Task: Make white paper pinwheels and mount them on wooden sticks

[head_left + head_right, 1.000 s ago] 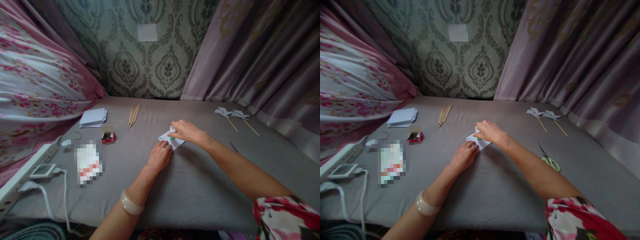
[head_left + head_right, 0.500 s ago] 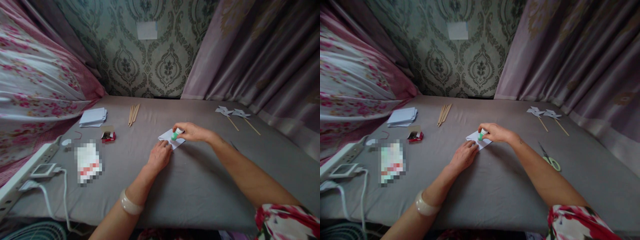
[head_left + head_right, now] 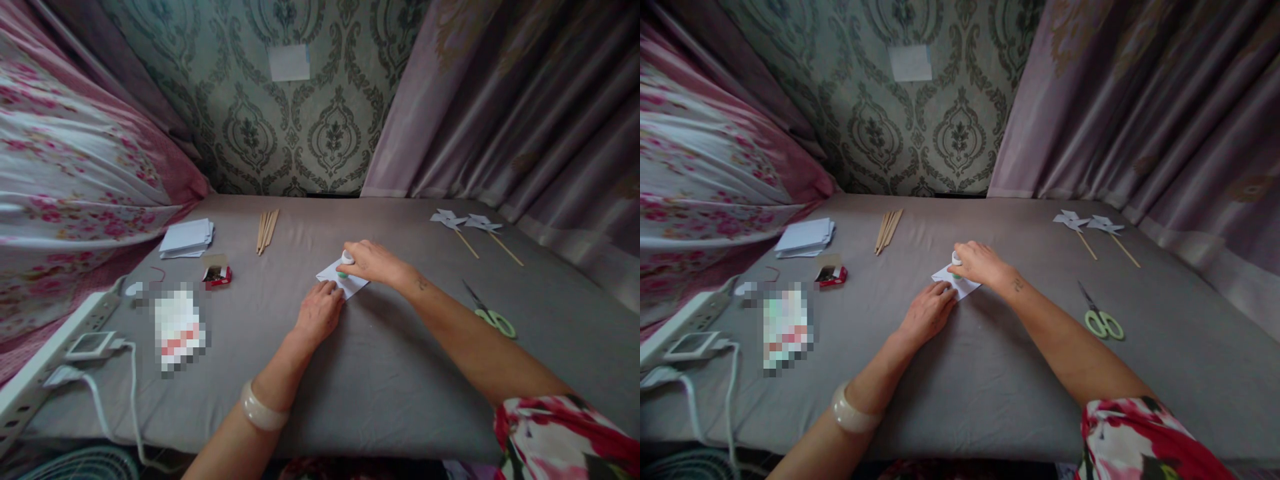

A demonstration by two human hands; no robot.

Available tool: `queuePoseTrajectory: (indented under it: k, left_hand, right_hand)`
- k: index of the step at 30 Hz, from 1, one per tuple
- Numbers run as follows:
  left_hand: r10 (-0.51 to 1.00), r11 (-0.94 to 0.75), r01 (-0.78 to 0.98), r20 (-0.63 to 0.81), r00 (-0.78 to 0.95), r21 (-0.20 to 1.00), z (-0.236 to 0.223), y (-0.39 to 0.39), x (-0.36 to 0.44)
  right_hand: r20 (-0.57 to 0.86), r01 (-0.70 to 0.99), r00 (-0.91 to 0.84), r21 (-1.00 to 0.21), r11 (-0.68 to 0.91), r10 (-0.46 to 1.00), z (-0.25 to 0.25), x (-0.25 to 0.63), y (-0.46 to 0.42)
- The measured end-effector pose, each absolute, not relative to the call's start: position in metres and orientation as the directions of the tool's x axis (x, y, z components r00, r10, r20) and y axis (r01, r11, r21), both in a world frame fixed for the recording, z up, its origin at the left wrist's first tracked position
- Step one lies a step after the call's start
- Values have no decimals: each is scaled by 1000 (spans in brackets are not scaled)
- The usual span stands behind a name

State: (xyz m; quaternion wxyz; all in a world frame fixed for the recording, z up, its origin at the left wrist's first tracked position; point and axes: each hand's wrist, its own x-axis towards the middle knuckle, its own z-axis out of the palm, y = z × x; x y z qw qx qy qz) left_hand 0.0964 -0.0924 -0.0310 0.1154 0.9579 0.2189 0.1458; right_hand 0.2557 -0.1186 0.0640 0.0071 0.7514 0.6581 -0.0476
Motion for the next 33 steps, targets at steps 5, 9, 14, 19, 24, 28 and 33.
queuePoseTrajectory:
  k: [5, 9, 14, 19, 24, 28, 33]
  left_hand:
    - [447, -884, 386, 236, 863, 265, -32, -92, 96]
    - [442, -889, 390, 233, 866, 240, -32, -91, 96]
    - [441, -890, 390, 234, 866, 235, -31, -91, 96]
    - [455, -883, 401, 233, 860, 246, -31, -91, 96]
    - [450, -885, 393, 248, 858, 249, -32, -91, 95]
    - [444, -889, 386, 260, 857, 246, -33, -91, 95]
    - [447, -888, 393, 246, 860, 237, -32, -91, 95]
  right_hand:
    - [-168, 993, -47, -117, 27, 985, 74, 260, -113]
    - [-227, 992, -91, -101, 70, 970, 78, 254, -108]
    - [-141, 998, 62, 7, -62, 988, 73, 244, -106]
    - [-66, 979, 203, 13, -203, 977, 64, 247, -107]
    - [-88, 986, 131, -89, -138, 988, 60, 260, -114]
    - [-87, 977, -62, -210, 43, 994, 58, 273, -122]
    - [-77, 979, -39, -203, 23, 996, 60, 271, -124]
